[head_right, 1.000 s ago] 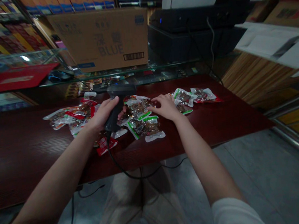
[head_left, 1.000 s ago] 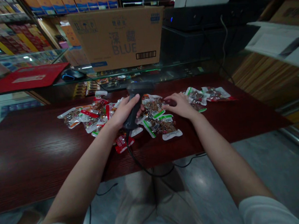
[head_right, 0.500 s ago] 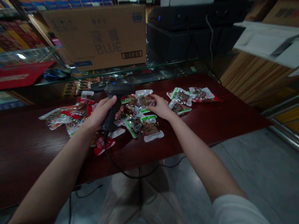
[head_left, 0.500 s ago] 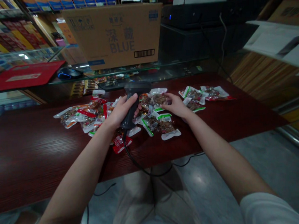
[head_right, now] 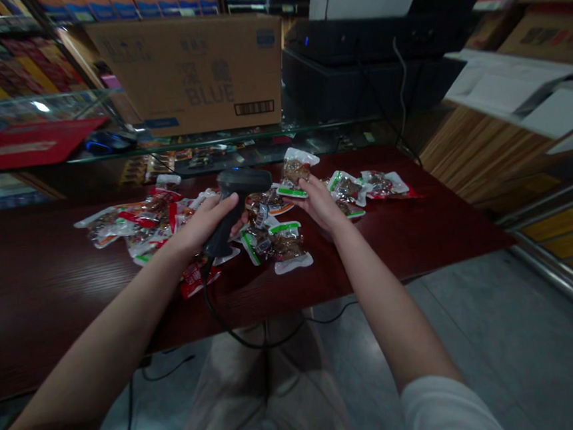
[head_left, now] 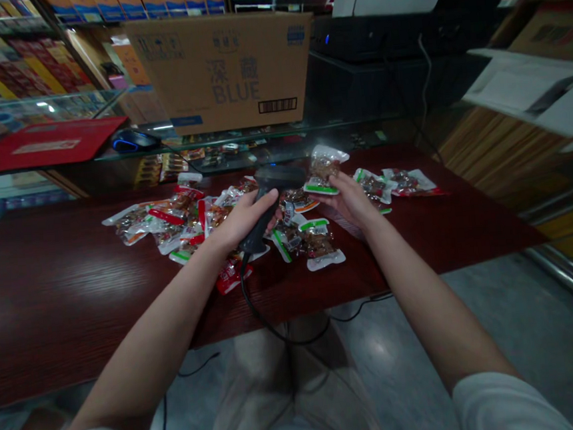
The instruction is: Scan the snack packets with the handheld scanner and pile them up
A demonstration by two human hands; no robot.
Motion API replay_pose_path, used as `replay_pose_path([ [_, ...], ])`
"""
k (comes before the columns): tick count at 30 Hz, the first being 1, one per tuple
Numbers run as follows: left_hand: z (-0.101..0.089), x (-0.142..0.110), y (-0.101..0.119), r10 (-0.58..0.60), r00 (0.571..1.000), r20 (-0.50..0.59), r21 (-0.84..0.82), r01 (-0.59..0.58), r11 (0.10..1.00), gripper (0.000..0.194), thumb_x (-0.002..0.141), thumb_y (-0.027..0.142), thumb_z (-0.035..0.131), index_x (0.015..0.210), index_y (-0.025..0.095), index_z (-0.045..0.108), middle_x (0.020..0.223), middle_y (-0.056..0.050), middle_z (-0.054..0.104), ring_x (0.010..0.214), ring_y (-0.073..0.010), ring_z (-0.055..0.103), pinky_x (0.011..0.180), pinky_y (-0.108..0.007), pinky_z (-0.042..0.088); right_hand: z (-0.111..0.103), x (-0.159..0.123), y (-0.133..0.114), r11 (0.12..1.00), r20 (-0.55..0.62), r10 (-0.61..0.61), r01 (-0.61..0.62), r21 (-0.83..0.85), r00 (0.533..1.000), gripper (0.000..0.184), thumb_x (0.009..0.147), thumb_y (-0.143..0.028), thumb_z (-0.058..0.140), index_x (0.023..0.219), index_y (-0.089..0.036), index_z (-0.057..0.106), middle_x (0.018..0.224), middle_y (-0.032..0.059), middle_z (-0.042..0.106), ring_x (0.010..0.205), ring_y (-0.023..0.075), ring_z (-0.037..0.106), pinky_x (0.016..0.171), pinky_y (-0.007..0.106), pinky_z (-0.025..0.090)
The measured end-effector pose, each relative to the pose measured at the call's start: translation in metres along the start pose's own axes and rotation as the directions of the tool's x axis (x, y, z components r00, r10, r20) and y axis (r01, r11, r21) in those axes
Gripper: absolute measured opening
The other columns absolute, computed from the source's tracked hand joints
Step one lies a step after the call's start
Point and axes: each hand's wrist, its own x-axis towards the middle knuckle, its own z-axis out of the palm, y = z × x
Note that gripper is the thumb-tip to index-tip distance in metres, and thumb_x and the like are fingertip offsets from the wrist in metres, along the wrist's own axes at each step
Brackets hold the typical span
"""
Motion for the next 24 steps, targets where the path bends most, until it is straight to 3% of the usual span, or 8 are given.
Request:
replay_pose_path([
  [5,0.004,0.001,-0.003,0.000,1.000,0.004,-0.032,0.000,0.999,0.043,0.081,0.056,0.064,0.082,0.014,0.055,0.065,-0.001,0.060,0.045,-0.0064,0.048,0.042,-0.020,0.038,0.006,-0.002,0.001,0.999,0.058,0.027,-0.028,0.019,0.998,0.018,0.080,-0.032,0.068,0.097,-0.028,0.065,0.108,-0.0002,0.072,0.107,0.0230,0.065,0.093,0.052,0.058],
  [12,0.010,-0.004,0.003,-0.032,0.997,0.065,0.056,0.028,0.998,0.045,0.087,0.054,0.056,0.067,0.014,0.054,0.051,0.001,0.051,0.044,-0.0069,0.046,0.043,-0.019,0.036,0.009,-0.004,0.000,0.999,0.036,0.040,-0.040,0.004,0.999,0.020,0.079,-0.032,0.068,0.098,-0.029,0.064,0.109,0.0017,0.071,0.107,0.0256,0.065,0.096,0.054,0.055],
  [18,0.011,-0.003,0.002,-0.028,0.999,0.024,-0.027,0.028,0.999,0.044,0.081,0.058,0.061,0.076,0.015,0.055,0.056,0.001,0.055,0.044,-0.0069,0.046,0.042,-0.020,0.036,0.003,0.003,0.002,0.979,0.019,-0.058,0.061,-0.192,0.998,0.027,0.083,-0.044,0.060,0.105,-0.028,0.060,0.117,0.0044,0.068,0.109,0.0272,0.064,0.095,0.056,0.054],
  [21,0.010,-0.004,0.002,-0.042,0.999,0.016,-0.047,0.043,0.998,0.046,0.079,0.060,0.063,0.075,0.015,0.054,0.052,0.002,0.052,0.043,-0.0069,0.045,0.041,-0.019,0.035,-0.018,0.014,-0.002,0.846,-0.121,-0.235,0.141,-0.514,0.964,0.032,0.087,-0.043,0.052,0.114,-0.026,0.056,0.120,0.0073,0.065,0.113,0.0261,0.061,0.100,0.053,0.049],
  [24,0.008,-0.004,0.004,-0.028,0.999,-0.024,-0.073,0.026,0.997,0.048,0.076,0.061,0.066,0.073,0.016,0.051,0.053,0.002,0.053,0.043,-0.0063,0.045,0.041,-0.019,0.036,-0.051,0.018,-0.015,0.560,-0.275,-0.430,0.015,-0.828,0.860,0.041,0.088,-0.035,0.050,0.126,-0.022,0.049,0.124,0.0128,0.060,0.115,0.0272,0.058,0.102,0.051,0.043],
])
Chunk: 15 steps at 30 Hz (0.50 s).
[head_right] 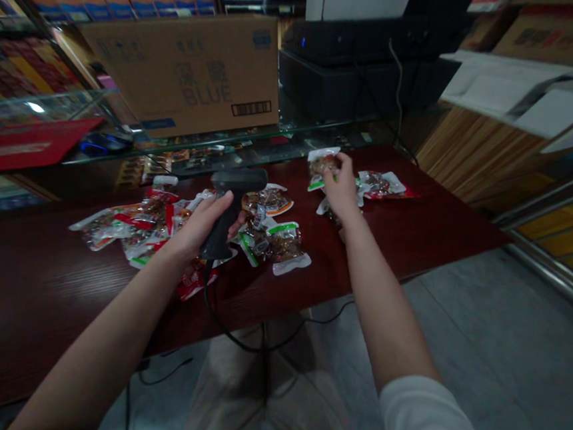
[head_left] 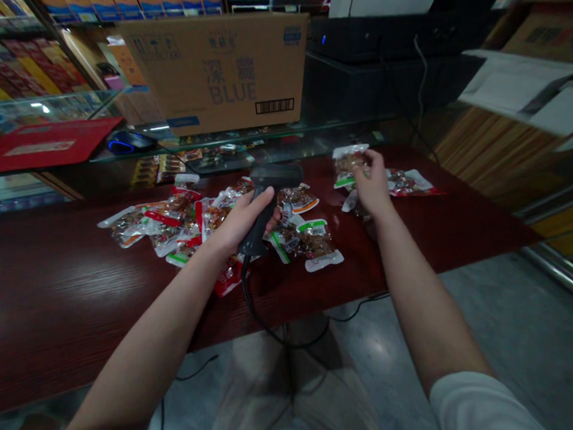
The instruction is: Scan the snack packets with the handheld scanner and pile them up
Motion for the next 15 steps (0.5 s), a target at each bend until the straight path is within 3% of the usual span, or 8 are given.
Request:
replay_pose_path([
  [2,-0.003,0.001,0.001,0.016,1.000,-0.022,-0.012,-0.017,1.000,0.048,0.075,0.062,0.068,0.073,0.016,0.052,0.053,0.001,0.054,0.043,-0.0064,0.046,0.041,-0.019,0.036,-0.020,0.006,0.013,0.966,-0.087,0.064,-0.084,-0.246,0.994,0.043,0.087,-0.029,0.049,0.129,-0.019,0.047,0.117,0.0149,0.062,0.109,0.0294,0.059,0.100,0.054,0.040],
  [4,-0.007,0.002,0.001,0.017,0.999,-0.029,-0.005,-0.017,1.000,0.050,0.075,0.063,0.066,0.072,0.015,0.054,0.050,0.001,0.053,0.041,-0.0068,0.046,0.039,-0.019,0.035,-0.038,0.006,0.022,0.871,-0.163,0.164,-0.221,-0.439,0.973,0.037,0.084,-0.026,0.051,0.120,-0.016,0.055,0.109,0.0164,0.063,0.109,0.0336,0.056,0.099,0.060,0.035],
  [7,-0.013,0.004,0.001,0.008,0.999,-0.038,0.014,-0.008,1.000,0.052,0.077,0.065,0.063,0.071,0.014,0.056,0.048,0.001,0.051,0.040,-0.0074,0.046,0.038,-0.019,0.035,-0.050,0.002,0.028,0.758,-0.303,0.177,-0.326,-0.565,0.937,0.035,0.080,-0.026,0.057,0.113,-0.016,0.061,0.121,0.0204,0.057,0.117,0.0392,0.048,0.097,0.064,0.032],
  [9,-0.015,0.004,0.002,0.007,0.999,-0.046,0.021,-0.006,1.000,0.053,0.077,0.065,0.063,0.070,0.013,0.057,0.048,0.001,0.051,0.040,-0.0076,0.046,0.038,-0.019,0.036,-0.049,-0.001,0.027,0.770,-0.293,0.083,-0.248,-0.588,0.952,0.039,0.079,-0.025,0.058,0.117,-0.018,0.061,0.129,0.0201,0.051,0.120,0.0383,0.045,0.096,0.062,0.033],
  [12,-0.017,0.004,0.004,0.004,0.999,-0.051,0.036,-0.002,0.999,0.053,0.077,0.065,0.062,0.069,0.014,0.057,0.047,0.000,0.050,0.041,-0.0080,0.046,0.038,-0.019,0.037,-0.041,-0.003,0.026,0.798,-0.099,0.001,-0.060,-0.600,0.995,0.027,0.082,-0.026,0.055,0.105,-0.019,0.066,0.123,0.0173,0.055,0.118,0.0365,0.045,0.098,0.065,0.029],
  [15,-0.017,0.004,0.005,0.021,0.999,-0.050,0.047,-0.019,0.999,0.051,0.079,0.064,0.061,0.069,0.015,0.056,0.047,0.000,0.050,0.041,-0.0080,0.046,0.039,-0.019,0.036,-0.036,-0.004,0.026,0.813,-0.057,0.020,-0.050,-0.581,0.998,0.022,0.083,-0.030,0.054,0.090,-0.016,0.069,0.114,0.0181,0.060,0.115,0.0383,0.045,0.097,0.070,0.023],
])
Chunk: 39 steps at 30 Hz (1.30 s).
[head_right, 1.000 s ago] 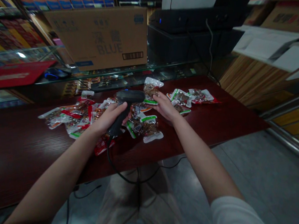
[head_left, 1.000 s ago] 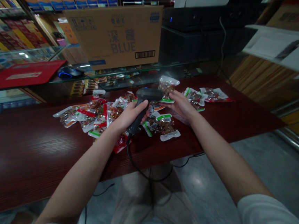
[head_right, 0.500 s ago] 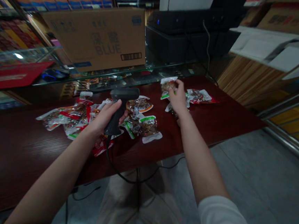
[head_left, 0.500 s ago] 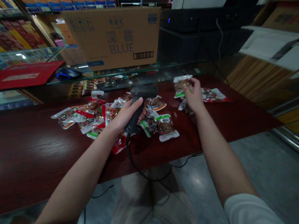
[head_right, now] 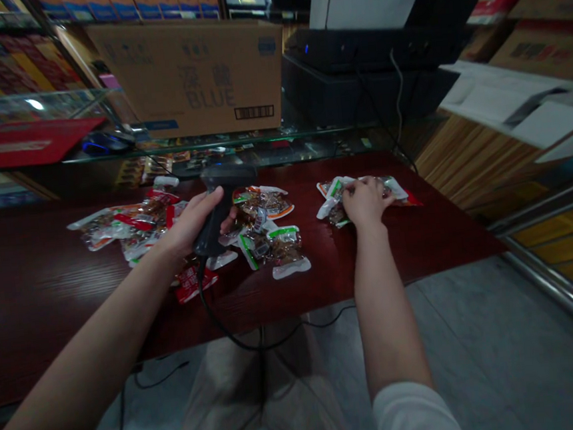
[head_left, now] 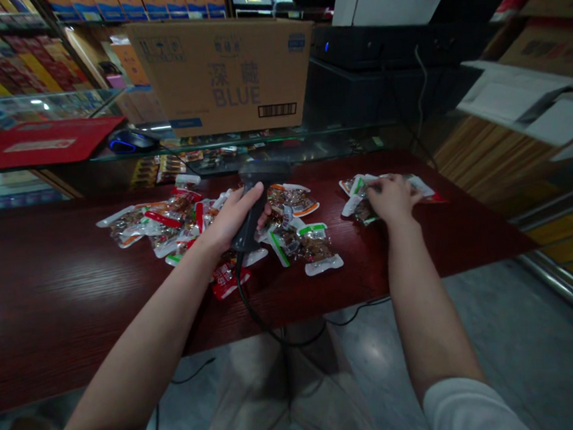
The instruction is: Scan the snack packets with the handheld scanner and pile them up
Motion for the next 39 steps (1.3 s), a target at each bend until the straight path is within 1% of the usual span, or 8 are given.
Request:
replay_pose_path([
  [4,0.000,0.000,0.000,0.013,1.000,-0.006,0.010,-0.013,1.000,0.049,0.080,0.063,0.061,0.070,0.015,0.055,0.048,0.000,0.051,0.041,-0.0078,0.046,0.039,-0.020,0.036,0.005,-0.006,-0.020,0.990,-0.087,-0.063,0.073,0.125,0.994,0.027,0.087,-0.037,0.050,0.095,-0.019,0.069,0.110,0.0162,0.063,0.113,0.0360,0.048,0.099,0.063,0.027],
  [8,0.000,0.000,-0.002,0.004,1.000,0.010,0.018,-0.005,1.000,0.050,0.081,0.063,0.059,0.070,0.015,0.056,0.048,0.001,0.051,0.042,-0.0076,0.046,0.039,-0.019,0.036,0.017,-0.025,-0.061,0.931,0.187,-0.271,0.208,0.299,0.944,0.031,0.086,-0.050,0.057,0.093,-0.022,0.067,0.089,0.0090,0.068,0.096,0.0299,0.059,0.100,0.056,0.029],
  [13,0.000,0.001,-0.003,-0.002,1.000,-0.004,0.029,0.002,1.000,0.051,0.080,0.065,0.060,0.069,0.015,0.057,0.047,0.001,0.050,0.041,-0.0075,0.046,0.038,-0.019,0.035,0.026,-0.038,-0.086,0.935,0.308,-0.338,0.278,0.221,0.889,0.027,0.077,-0.048,0.070,0.069,-0.022,0.064,0.076,0.0063,0.067,0.093,0.0315,0.060,0.100,0.057,0.025],
  [18,0.000,0.000,-0.004,-0.011,1.000,0.016,0.028,0.011,1.000,0.050,0.081,0.063,0.059,0.070,0.015,0.057,0.048,0.001,0.050,0.040,-0.0076,0.046,0.038,-0.019,0.036,0.028,-0.025,-0.070,0.906,0.194,-0.226,0.132,0.403,0.955,0.012,0.081,-0.030,0.059,0.073,-0.023,0.053,0.073,0.0030,0.060,0.082,0.0239,0.057,0.092,0.045,0.039],
  [22,0.005,-0.002,-0.004,-0.018,0.999,0.030,-0.003,0.018,1.000,0.048,0.080,0.062,0.061,0.072,0.016,0.054,0.049,0.001,0.051,0.040,-0.0075,0.045,0.038,-0.020,0.035,0.032,-0.010,-0.058,0.656,0.074,0.004,-0.059,0.753,0.997,0.015,0.081,-0.033,0.055,0.076,-0.025,0.043,0.075,-0.0006,0.054,0.077,0.0191,0.056,0.083,0.038,0.048],
  [28,0.013,-0.003,-0.005,0.001,0.998,0.068,-0.019,0.000,1.000,0.046,0.078,0.061,0.064,0.076,0.017,0.051,0.053,0.002,0.054,0.043,-0.0070,0.046,0.041,-0.020,0.036,0.024,-0.016,-0.062,0.103,0.469,-0.096,-0.459,0.882,0.878,0.024,0.070,-0.027,0.069,0.073,-0.025,0.045,0.078,-0.0028,0.062,0.079,0.0180,0.062,0.078,0.040,0.057],
  [33,0.013,-0.003,-0.009,0.003,0.997,0.075,0.018,-0.004,1.000,0.044,0.082,0.059,0.061,0.076,0.016,0.053,0.055,0.001,0.054,0.044,-0.0071,0.047,0.043,-0.020,0.038,0.028,-0.029,-0.073,-0.025,0.585,-0.146,-0.594,0.804,0.798,0.017,0.071,-0.024,0.065,0.073,-0.024,0.048,0.084,-0.0021,0.068,0.088,0.0207,0.065,0.082,0.048,0.058],
  [39,0.014,-0.005,-0.005,-0.005,0.997,0.076,0.011,0.004,1.000,0.044,0.081,0.059,0.062,0.073,0.016,0.052,0.053,0.002,0.053,0.044,-0.0071,0.047,0.042,-0.020,0.036,0.043,-0.004,-0.058,-0.055,0.448,0.178,-0.446,0.893,0.876,0.014,0.068,-0.016,0.057,0.068,-0.023,0.045,0.069,-0.0052,0.061,0.074,0.0144,0.062,0.070,0.030,0.056],
])
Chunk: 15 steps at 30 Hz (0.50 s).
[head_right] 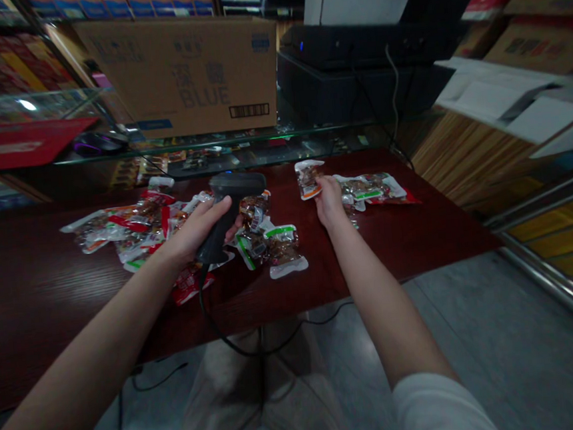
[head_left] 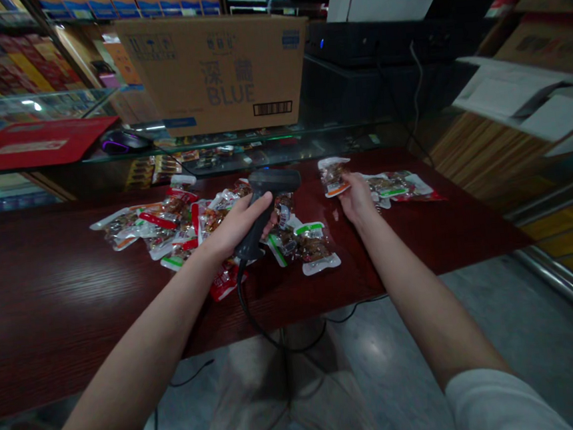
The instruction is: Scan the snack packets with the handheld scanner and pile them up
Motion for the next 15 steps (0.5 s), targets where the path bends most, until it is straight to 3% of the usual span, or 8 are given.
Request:
replay_pose_path([
  [3,-0.001,0.001,-0.001,0.010,1.000,0.006,0.004,-0.010,1.000,0.044,0.081,0.059,0.062,0.074,0.016,0.052,0.054,0.001,0.054,0.044,-0.0068,0.047,0.042,-0.020,0.037,-0.015,0.016,-0.009,0.998,-0.040,-0.040,0.041,0.038,0.998,0.011,0.068,-0.018,0.055,0.068,-0.023,0.045,0.073,-0.0046,0.064,0.077,0.0144,0.063,0.072,0.030,0.056],
  [6,-0.002,0.002,-0.003,0.022,1.000,0.012,0.022,-0.022,1.000,0.045,0.083,0.059,0.060,0.074,0.015,0.054,0.055,0.000,0.054,0.044,-0.0070,0.047,0.043,-0.020,0.038,-0.021,0.016,-0.015,0.997,0.099,-0.069,0.066,0.033,0.993,0.012,0.068,-0.023,0.057,0.068,-0.024,0.045,0.079,-0.0029,0.067,0.085,0.0163,0.065,0.080,0.034,0.056],
  [10,-0.001,0.002,-0.004,0.018,1.000,0.012,0.030,-0.019,0.999,0.046,0.084,0.059,0.058,0.074,0.014,0.055,0.054,0.001,0.053,0.045,-0.0075,0.047,0.045,-0.020,0.039,-0.010,-0.003,-0.014,0.995,0.285,-0.099,0.095,0.028,0.953,0.020,0.068,-0.024,0.063,0.067,-0.025,0.044,0.082,-0.0017,0.066,0.094,0.0189,0.064,0.090,0.040,0.055],
  [15,0.002,0.001,-0.003,0.013,1.000,0.017,0.039,-0.014,0.999,0.047,0.083,0.061,0.058,0.073,0.015,0.056,0.055,0.000,0.053,0.046,-0.0078,0.047,0.045,-0.020,0.039,0.005,-0.023,-0.011,0.998,0.348,-0.055,0.041,0.045,0.936,0.029,0.071,-0.020,0.068,0.065,-0.024,0.040,0.078,-0.0039,0.062,0.089,0.0157,0.064,0.091,0.036,0.055],
])
